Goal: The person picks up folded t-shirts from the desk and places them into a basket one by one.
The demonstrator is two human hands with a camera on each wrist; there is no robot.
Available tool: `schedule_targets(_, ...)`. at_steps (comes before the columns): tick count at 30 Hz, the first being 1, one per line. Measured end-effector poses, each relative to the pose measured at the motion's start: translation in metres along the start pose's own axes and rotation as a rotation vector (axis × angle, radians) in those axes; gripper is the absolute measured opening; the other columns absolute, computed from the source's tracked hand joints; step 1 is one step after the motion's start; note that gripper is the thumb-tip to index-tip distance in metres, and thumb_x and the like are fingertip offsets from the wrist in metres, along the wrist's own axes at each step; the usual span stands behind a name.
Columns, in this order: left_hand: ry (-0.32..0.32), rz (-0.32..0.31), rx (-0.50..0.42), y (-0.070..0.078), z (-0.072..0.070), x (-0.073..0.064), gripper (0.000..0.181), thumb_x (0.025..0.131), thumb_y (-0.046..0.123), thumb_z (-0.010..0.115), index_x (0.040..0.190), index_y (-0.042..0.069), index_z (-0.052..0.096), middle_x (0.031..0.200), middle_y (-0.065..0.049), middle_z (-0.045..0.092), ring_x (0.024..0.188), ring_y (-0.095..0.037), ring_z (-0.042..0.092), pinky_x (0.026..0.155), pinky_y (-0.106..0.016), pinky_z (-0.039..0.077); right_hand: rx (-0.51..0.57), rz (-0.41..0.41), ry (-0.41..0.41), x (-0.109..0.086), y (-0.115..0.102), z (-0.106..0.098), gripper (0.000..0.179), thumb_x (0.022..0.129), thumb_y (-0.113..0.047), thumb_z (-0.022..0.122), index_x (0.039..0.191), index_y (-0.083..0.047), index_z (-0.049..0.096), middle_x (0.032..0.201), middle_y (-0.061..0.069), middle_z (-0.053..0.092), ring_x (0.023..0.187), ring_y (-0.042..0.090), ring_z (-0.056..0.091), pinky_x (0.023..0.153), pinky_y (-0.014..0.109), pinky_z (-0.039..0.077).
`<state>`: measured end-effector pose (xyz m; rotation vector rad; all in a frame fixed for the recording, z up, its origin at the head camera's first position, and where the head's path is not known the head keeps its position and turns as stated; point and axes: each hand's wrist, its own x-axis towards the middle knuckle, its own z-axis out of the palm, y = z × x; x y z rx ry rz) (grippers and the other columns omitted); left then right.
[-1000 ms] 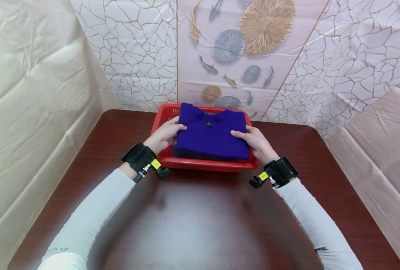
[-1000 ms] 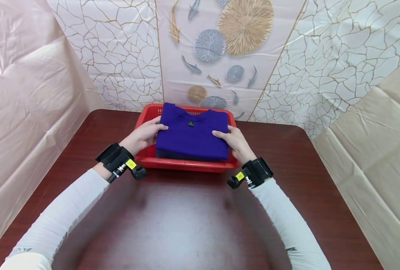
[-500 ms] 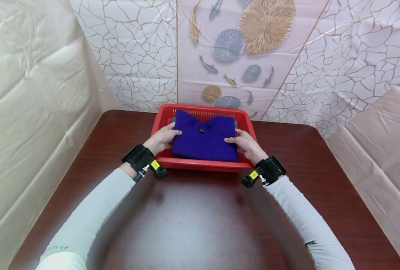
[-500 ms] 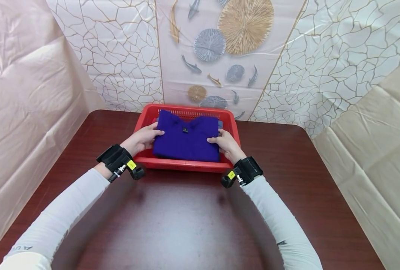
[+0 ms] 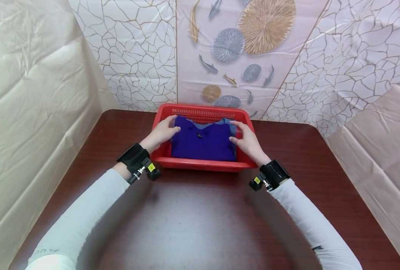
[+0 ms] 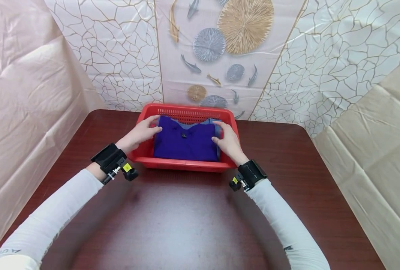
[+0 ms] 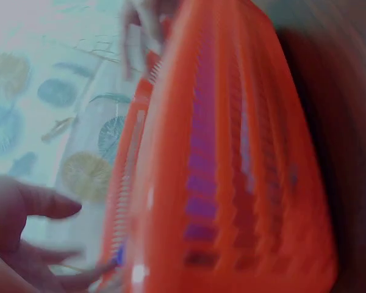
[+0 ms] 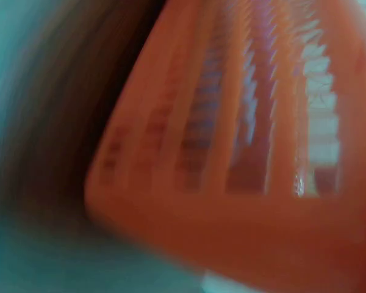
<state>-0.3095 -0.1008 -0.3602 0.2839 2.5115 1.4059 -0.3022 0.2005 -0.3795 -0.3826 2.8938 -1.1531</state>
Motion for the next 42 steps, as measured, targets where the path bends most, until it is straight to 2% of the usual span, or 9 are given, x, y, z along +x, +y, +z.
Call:
schedule_targets(4, -0.135, 0.273, 0.495, 0.001, 0.003, -0.001, 0.053, 0.09, 0.02, 0.055, 0.14, 0.009, 0.041, 0.145, -0.022, 0.036, 0.132, -0.036, 0.029, 0.109, -0.053, 0.026, -0.264, -0.321, -0.164, -0.002, 0.003, 0.001, 0.055, 0.085, -0.024, 0.065, 0.137, -0.015, 0.046, 0.147, 0.02, 0.032, 0.136, 0.035, 0.02, 0.106, 0.059, 0.028)
schedule_targets(8, -0.394, 0.254, 0.758, -0.006, 0.014, -0.004, 0.055, 0.093, 0.027, 0.052, 0.144, 0.018, 0.035, 0.15, -0.023, 0.023, 0.134, -0.043, 0.016, 0.111, -0.057, 0.019, -0.303, -0.339, -0.454, -0.008, 0.001, 0.009, 0.06, 0.087, -0.037, 0.059, 0.142, -0.02, 0.04, 0.152, 0.022, 0.021, 0.137, 0.041, 0.008, 0.105, 0.063, 0.025)
schedule_targets(13, -0.524, 0.078, 0.845, -0.01, 0.024, -0.01, 0.055, 0.095, 0.034, 0.046, 0.146, 0.03, 0.027, 0.155, -0.017, 0.012, 0.137, -0.04, 0.009, 0.11, -0.06, 0.017, -0.324, -0.22, -0.584, -0.014, -0.004, 0.015, 0.06, 0.088, -0.041, 0.055, 0.143, -0.027, 0.037, 0.155, 0.017, 0.013, 0.138, 0.038, 0.008, 0.106, 0.063, 0.025)
schedule_targets(22, -0.564, 0.085, 0.831, -0.015, 0.026, -0.009, 0.058, 0.094, 0.039, 0.046, 0.147, 0.031, 0.023, 0.156, -0.016, 0.008, 0.138, -0.039, 0.005, 0.11, -0.061, 0.016, -0.337, -0.16, -0.643, -0.014, -0.004, 0.015, 0.062, 0.086, -0.042, 0.055, 0.144, -0.029, 0.034, 0.156, 0.015, 0.008, 0.138, 0.037, 0.005, 0.106, 0.066, 0.02)
schedule_targets(26, -0.458, 0.147, 0.817, -0.01, 0.02, -0.004, 0.052, 0.092, 0.036, 0.052, 0.141, 0.027, 0.04, 0.15, -0.015, 0.031, 0.134, -0.033, 0.026, 0.109, -0.055, 0.025, -0.357, -0.196, -0.534, -0.009, -0.007, 0.012, 0.057, 0.084, -0.035, 0.062, 0.138, -0.025, 0.046, 0.151, 0.017, 0.026, 0.135, 0.035, 0.022, 0.105, 0.062, 0.028)
schedule_targets(32, -0.058, 0.283, 0.71, 0.005, 0.016, -0.017, 0.026, 0.09, 0.029, 0.057, 0.108, 0.016, 0.069, 0.1, -0.003, 0.07, 0.087, -0.015, 0.06, 0.077, -0.038, 0.053, -0.362, -0.169, -0.121, -0.016, -0.016, 0.007, 0.024, 0.083, -0.026, 0.067, 0.105, -0.017, 0.072, 0.103, 0.008, 0.071, 0.083, 0.017, 0.061, 0.063, 0.032, 0.049)
schedule_targets(35, 0.141, 0.364, 0.632, 0.017, 0.024, -0.039, 0.022, 0.091, 0.03, 0.055, 0.098, 0.017, 0.071, 0.081, 0.002, 0.068, 0.067, -0.011, 0.056, 0.059, -0.033, 0.051, -0.325, -0.19, 0.104, -0.035, -0.026, 0.007, 0.02, 0.085, -0.03, 0.065, 0.096, -0.017, 0.075, 0.087, 0.002, 0.074, 0.064, 0.009, 0.057, 0.049, 0.029, 0.038)
schedule_targets(38, 0.293, 0.462, 0.578, 0.026, 0.041, -0.072, 0.021, 0.092, 0.03, 0.055, 0.092, 0.017, 0.07, 0.073, 0.003, 0.064, 0.061, -0.01, 0.054, 0.052, -0.031, 0.049, -0.259, -0.269, 0.252, -0.066, -0.041, 0.01, 0.02, 0.086, -0.032, 0.064, 0.096, -0.018, 0.075, 0.087, -0.001, 0.073, 0.071, 0.007, 0.061, 0.053, 0.031, 0.047)
schedule_targets(42, 0.377, 0.54, 0.598, 0.017, 0.066, -0.122, 0.028, 0.09, 0.032, 0.056, 0.109, 0.014, 0.067, 0.105, -0.004, 0.068, 0.094, -0.017, 0.06, 0.075, -0.039, 0.055, -0.26, -0.364, 0.269, -0.115, -0.056, 0.027, 0.035, 0.086, -0.039, 0.061, 0.115, -0.019, 0.067, 0.114, 0.003, 0.066, 0.11, 0.015, 0.054, 0.084, 0.044, 0.051)
